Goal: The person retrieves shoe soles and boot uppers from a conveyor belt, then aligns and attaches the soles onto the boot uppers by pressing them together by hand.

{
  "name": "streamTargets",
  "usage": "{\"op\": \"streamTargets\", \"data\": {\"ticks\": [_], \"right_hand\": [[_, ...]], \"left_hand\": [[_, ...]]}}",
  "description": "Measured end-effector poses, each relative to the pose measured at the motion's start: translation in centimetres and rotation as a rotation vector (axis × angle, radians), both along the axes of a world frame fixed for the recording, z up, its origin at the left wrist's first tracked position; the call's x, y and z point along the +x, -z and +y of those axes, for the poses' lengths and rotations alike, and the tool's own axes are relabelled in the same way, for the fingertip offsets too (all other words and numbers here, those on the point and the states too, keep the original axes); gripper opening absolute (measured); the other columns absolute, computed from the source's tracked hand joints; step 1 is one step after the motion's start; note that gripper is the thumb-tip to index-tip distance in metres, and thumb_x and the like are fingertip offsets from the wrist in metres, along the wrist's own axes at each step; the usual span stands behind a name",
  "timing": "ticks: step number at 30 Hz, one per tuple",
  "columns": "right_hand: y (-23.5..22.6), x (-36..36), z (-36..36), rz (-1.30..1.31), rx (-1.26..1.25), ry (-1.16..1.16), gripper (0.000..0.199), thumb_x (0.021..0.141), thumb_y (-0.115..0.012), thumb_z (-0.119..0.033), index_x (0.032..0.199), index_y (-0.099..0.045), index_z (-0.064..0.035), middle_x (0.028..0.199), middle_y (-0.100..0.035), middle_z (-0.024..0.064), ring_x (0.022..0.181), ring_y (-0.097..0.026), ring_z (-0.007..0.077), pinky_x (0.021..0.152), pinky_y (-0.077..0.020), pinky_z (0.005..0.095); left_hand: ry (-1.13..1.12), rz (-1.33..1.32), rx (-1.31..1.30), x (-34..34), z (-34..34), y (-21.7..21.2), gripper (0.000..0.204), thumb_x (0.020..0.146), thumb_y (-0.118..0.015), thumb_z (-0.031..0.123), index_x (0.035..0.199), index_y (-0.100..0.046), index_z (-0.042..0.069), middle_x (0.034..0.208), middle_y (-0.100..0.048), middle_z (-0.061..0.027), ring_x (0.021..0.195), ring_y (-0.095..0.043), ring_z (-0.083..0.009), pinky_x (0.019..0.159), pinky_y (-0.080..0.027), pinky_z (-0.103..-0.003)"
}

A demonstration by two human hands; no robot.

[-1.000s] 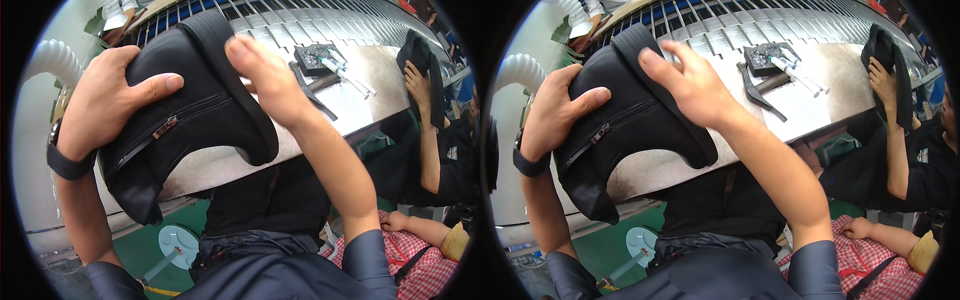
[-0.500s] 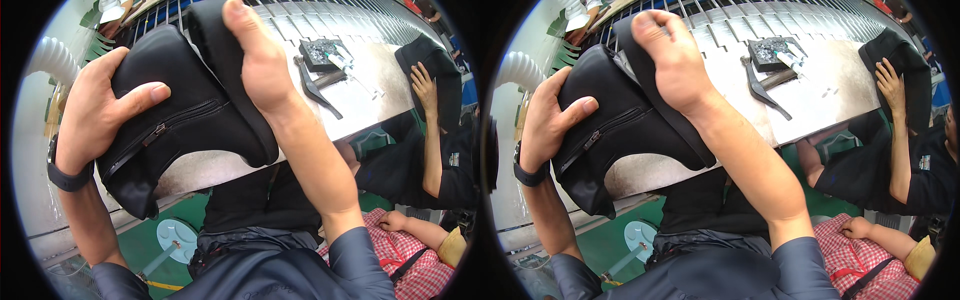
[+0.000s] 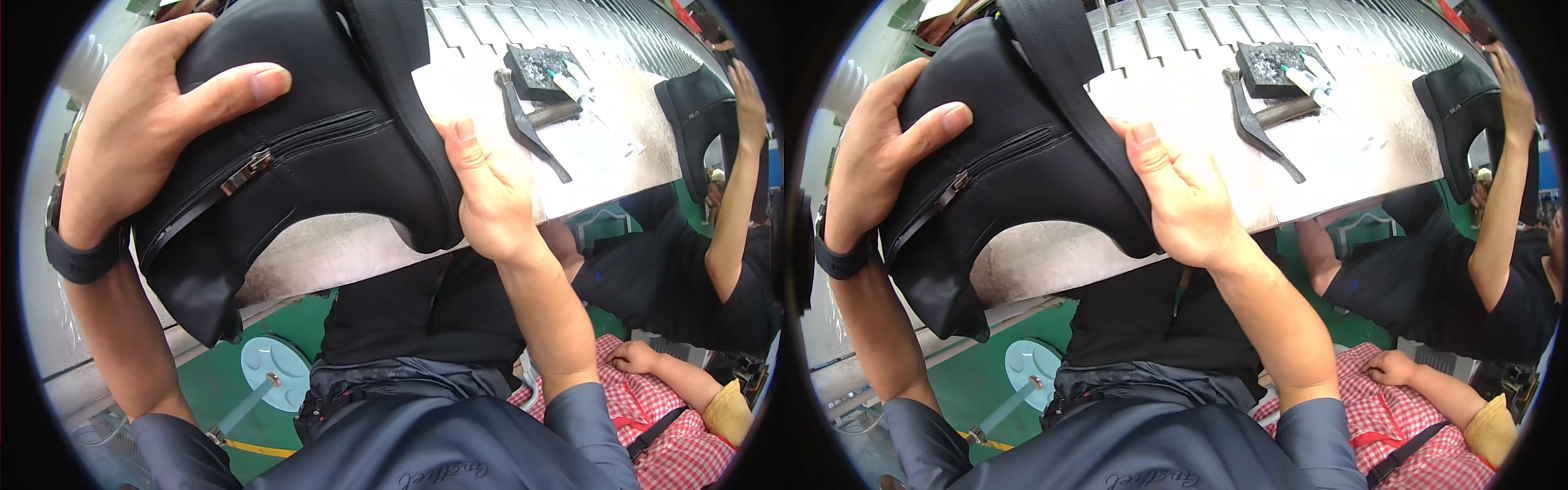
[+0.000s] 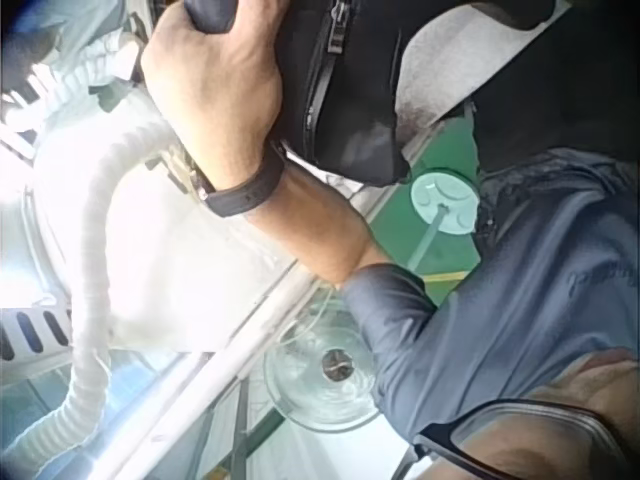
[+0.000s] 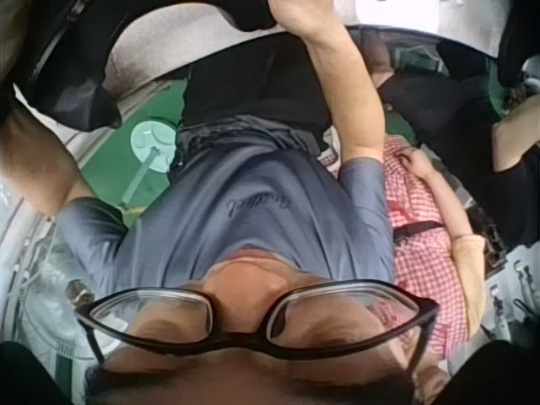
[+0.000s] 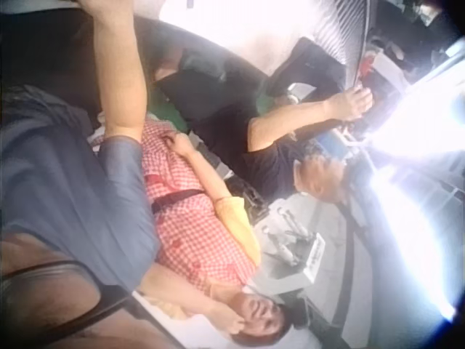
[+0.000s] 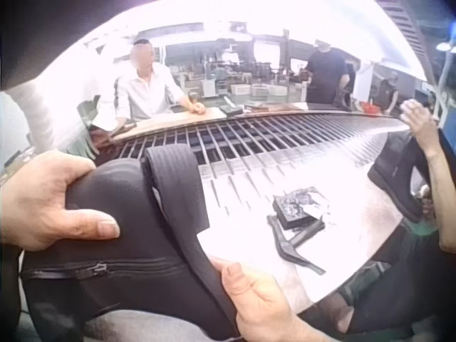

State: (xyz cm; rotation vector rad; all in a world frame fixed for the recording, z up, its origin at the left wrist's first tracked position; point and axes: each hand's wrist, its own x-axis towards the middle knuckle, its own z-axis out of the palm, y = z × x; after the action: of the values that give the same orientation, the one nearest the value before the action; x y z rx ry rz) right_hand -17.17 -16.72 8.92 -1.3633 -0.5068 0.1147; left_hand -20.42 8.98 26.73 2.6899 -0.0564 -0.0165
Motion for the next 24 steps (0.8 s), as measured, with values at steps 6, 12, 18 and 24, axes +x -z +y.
{"op": "streamTargets", "data": {"ticks": [6, 12, 18, 24], "right_hand": [[-1.1, 0.7, -0.2, -0.591, -0.363, 0.262, 0.039, 0.113, -0.059, -0.028, 0.125, -0.074, 0.0058, 0.081, -0.076, 0.0158, 0.074, -0.075, 0.0337, 0.075, -0.058, 0.0423], [-4.2, 5.1, -0.7, -0.362, -0.499, -0.023, 0.038, 0.109, -0.063, -0.032, 0.12, -0.074, 0.0023, 0.103, -0.078, 0.0183, 0.094, -0.076, 0.0349, 0.084, -0.058, 0.0427], [-10.7, 9.5, 4.0, 0.271, 0.171, -0.537, 0.049, 0.112, -0.059, -0.046, 0.13, -0.067, -0.002, 0.119, -0.07, 0.0077, 0.11, -0.062, 0.0153, 0.097, -0.0468, 0.0282], [-7.7, 10.7, 6.9, -0.256, 0.231, -0.156, 0.038, 0.111, -0.061, -0.038, 0.11, -0.072, -0.0024, 0.094, -0.074, 0.0055, 0.082, -0.068, 0.0129, 0.076, -0.0535, 0.0261]], "left_hand": [[-0.016, -0.013, 0.001, 0.0, -0.2, 0.3, 0.052, 0.095, -0.083, 0.042, 0.108, -0.066, -0.006, 0.086, -0.068, -0.0053, 0.078, -0.065, -0.0097, 0.071, -0.054, -0.026], [0.07, -0.01, 0.039, 1.0, 0.6, 0.0, 0.061, 0.092, -0.086, 0.046, 0.115, -0.065, -0.007, 0.093, -0.07, -0.0074, 0.086, -0.067, -0.0129, 0.079, -0.056, -0.028], [0.17, 0.291, 0.033, 1.7, 0.6, -3.6, 0.08, 0.089, -0.088, 0.048, 0.134, -0.06, -0.011, 0.117, -0.072, -0.0132, 0.11, -0.068, -0.018, 0.099, -0.055, -0.032], [0.128, 0.293, -0.123, 3.0, -0.6, -1.6, 0.085, 0.088, -0.091, 0.046, 0.141, -0.056, -0.011, 0.122, -0.071, -0.0142, 0.113, -0.067, -0.0199, 0.102, -0.055, -0.033]]}}
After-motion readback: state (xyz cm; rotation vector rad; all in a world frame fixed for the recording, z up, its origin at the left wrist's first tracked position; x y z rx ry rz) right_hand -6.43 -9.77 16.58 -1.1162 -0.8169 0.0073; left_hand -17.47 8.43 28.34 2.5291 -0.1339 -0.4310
